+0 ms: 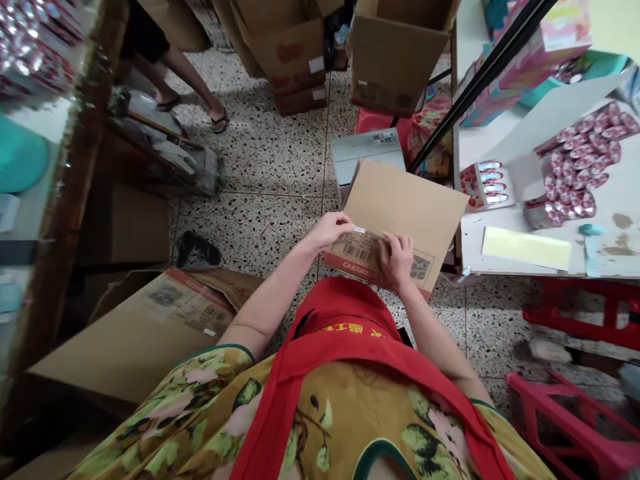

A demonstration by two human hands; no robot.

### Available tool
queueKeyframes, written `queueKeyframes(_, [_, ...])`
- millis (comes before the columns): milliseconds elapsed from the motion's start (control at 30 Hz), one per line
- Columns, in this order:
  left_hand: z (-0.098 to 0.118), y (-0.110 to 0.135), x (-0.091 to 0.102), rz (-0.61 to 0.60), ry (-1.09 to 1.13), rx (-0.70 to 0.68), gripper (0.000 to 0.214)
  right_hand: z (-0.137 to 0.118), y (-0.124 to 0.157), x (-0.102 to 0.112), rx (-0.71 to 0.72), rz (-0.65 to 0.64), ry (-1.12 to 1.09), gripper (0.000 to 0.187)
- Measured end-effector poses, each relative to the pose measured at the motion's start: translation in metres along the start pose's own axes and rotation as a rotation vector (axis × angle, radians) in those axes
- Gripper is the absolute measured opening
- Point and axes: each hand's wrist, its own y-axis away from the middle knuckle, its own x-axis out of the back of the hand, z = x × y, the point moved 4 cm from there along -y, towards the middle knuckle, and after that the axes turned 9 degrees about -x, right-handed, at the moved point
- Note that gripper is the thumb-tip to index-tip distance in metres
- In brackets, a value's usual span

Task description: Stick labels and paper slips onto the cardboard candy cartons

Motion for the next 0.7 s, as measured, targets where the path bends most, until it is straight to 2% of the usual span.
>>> queueKeyframes(167, [-0.014, -0.007, -0.002, -0.029, -0.182, 0.035, 0.009, -0.002, 0.007, -0.02, 0.091, -0.062, 0.205, 0.043])
queueKeyframes(333, [-0.014, -0.013, -0.005, -0.031, -0.421, 0.0, 0.01, -0.007, 0.007, -0.026, 0.117, -0.112, 0.29, 0.047])
queueKeyframes(700, [-0.008, -0.024, -0.008, 0.047, -0.535, 0.044, 0.012, -0.007, 0.003, -0.028, 0.205, -0.16, 0.343, 0.051])
